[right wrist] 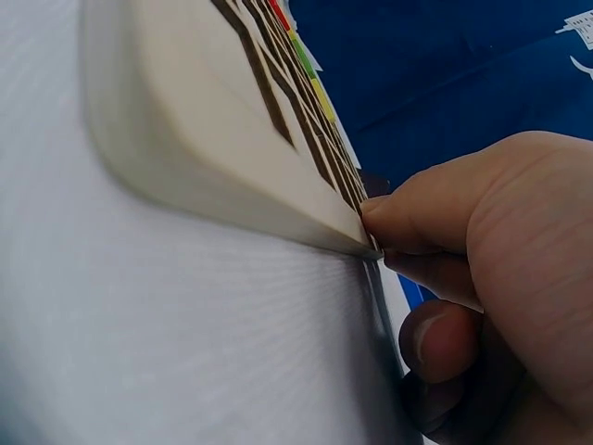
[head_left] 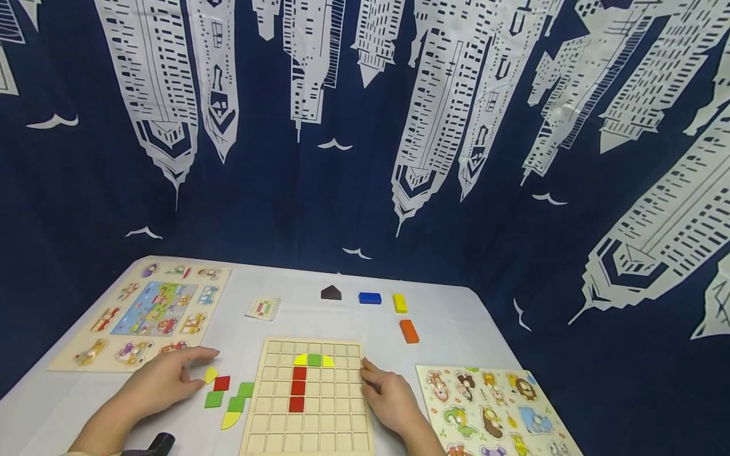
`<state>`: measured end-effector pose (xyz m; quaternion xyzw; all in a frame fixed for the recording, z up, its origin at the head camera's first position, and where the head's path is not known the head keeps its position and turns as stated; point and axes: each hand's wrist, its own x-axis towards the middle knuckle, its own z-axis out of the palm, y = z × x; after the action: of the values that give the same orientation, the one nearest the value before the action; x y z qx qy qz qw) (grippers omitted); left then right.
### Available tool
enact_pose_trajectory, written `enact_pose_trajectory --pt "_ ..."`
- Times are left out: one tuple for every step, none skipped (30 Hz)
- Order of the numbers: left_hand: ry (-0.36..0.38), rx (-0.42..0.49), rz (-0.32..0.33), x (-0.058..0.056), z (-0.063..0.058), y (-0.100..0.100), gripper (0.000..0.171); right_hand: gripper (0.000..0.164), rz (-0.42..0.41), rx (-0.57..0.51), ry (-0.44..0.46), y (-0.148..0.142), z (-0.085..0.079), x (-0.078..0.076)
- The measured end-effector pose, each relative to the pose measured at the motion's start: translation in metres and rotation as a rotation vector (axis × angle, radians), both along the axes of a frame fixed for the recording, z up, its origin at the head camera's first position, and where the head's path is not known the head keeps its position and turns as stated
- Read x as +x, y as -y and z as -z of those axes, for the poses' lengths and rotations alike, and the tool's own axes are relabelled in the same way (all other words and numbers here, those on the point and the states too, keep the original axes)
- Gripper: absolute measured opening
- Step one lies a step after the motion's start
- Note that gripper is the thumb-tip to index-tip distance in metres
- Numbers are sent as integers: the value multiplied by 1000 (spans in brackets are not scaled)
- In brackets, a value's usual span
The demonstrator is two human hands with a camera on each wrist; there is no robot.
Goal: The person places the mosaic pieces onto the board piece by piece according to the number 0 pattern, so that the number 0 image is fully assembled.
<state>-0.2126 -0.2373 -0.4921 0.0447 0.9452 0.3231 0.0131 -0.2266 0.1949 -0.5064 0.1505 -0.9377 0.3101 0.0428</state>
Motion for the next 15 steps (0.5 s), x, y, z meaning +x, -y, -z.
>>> enact_pose_trajectory --pt "12 13 4 -1 2 2 56 35 0 0 -2 0 0 0" --pt "12 20 4 -2 4 3 56 35 -2 2 -3 0 0 0" --pt "7 21 3 -3 5 4 56 35 -4 1 -5 0 0 0" --pt "4 22 0 -3 6 3 54 35 -5 1 -6 0 0 -1" --pt "-2 19 -4 -3 6 3 53 35 -7 1 -8 0 0 -1" --pt "-8 11 -7 -3 7 2 51 35 -7 -1 -9 0 0 -1" --pt "-12 1 -9 -4 7 1 48 34 -7 -2 -9 0 0 -1" --pt "-19 -12 -8 -4 7 1 46 34 -6 -4 -8 0 0 -1" --pt "-24 -25 -9 -4 7 0 44 34 -6 -8 -8 0 0 -1" --pt "-34 -39 -7 -5 6 -1 42 34 -5 -9 -6 0 0 -1" --pt "-45 -54 -5 -5 6 -2 40 34 -4 -11 -5 0 0 -1" --pt "-56 -68 -1 -5 6 -3 39 34 -4 -11 -5 0 0 -1" --pt "-66 -81 1 -6 6 -4 37 34 -3 -11 -4 -1 1 -1" --pt "-81 -94 2 -6 6 -4 36 34 -3 -12 -4 -1 1 0" --pt "-92 -106 2 -6 6 -5 35 34 -3 -11 -4 -1 1 0"
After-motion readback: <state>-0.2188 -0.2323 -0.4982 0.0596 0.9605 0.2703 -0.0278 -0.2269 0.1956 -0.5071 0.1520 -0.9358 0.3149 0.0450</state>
